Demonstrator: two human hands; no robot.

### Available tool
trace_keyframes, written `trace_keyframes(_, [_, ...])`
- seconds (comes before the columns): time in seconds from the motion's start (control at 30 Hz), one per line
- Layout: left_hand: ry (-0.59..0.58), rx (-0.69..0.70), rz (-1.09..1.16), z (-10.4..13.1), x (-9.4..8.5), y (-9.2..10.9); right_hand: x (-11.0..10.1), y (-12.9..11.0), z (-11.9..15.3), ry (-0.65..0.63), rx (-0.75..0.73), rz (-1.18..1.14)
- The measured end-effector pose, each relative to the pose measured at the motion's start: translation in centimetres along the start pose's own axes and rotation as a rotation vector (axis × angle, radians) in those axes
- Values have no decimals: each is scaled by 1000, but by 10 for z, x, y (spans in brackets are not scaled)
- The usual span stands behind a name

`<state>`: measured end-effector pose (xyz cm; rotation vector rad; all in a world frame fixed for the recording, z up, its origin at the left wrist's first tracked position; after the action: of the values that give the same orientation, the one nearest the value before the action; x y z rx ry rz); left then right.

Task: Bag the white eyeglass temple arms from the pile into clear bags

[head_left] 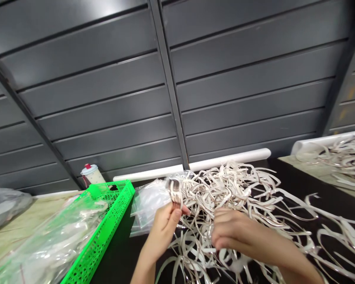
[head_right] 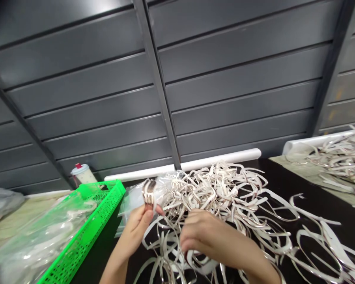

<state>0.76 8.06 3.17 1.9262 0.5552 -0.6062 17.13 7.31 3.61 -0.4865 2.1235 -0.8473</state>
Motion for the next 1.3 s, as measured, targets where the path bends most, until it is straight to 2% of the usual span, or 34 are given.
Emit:
trace_keyframes(0.03, [-81,26,12,0,8,4,0,-3,-3,54,-24,-12])
trace_keyframes(0.1, [-215,69,56,3,23,12,-7,-5,-8,246,-56,-52])
trace_keyframes(0.2, [-313,64,223,8,40,15,-22,9,-6,567,-6,-152])
trace_keyframes(0.27, [-351,33,381,11,46,14,-29,19,-2,719,45,-205])
trace_keyframes(0.37, [-390,12,525,13,51,11,-33,27,4,836,71,-258])
trace_keyframes(0.5, [-460,4,590,15,58,9,-30,36,4,878,72,-296])
trace_keyframes(0.63, [-346,0,526,12,53,10,-31,43,7,1003,2,-275])
trace_keyframes(0.67, [-304,2,491,11,50,10,-30,46,6,1005,12,-303])
trace_keyframes(0.7, [-268,4,457,11,47,11,-26,49,3,953,35,-367])
trace_keyframes(0.73, [-242,6,428,11,45,11,-19,52,-3,847,65,-461])
trace_keyframes(0.83, [-227,47,332,12,42,15,14,50,-18,404,144,-815])
trace_keyframes(0.9, [-269,96,241,13,44,20,29,45,-19,258,190,-982])
trace_keyframes(1.0, [-371,130,78,15,48,25,34,41,-17,261,222,-1068])
trace_keyframes(1.1, [-375,135,-45,14,47,28,34,35,-18,284,203,-1116])
trace_keyframes(1.2, [-373,139,-29,13,47,31,34,28,-22,267,159,-1143])
trace_keyframes(1.3, [-372,77,11,11,48,27,32,21,-24,235,88,-1127])
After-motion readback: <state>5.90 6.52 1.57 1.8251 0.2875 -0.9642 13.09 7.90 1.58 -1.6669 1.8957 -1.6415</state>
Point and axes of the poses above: each hand's wrist, its own z-axis away from the middle knuckle, its own x-axis out of the palm, y = z × x, the point moved 7 cm from there along -z, towards the middle knuckle, and after that the axes turned 13 degrees about -z, right-handed, at the moved point
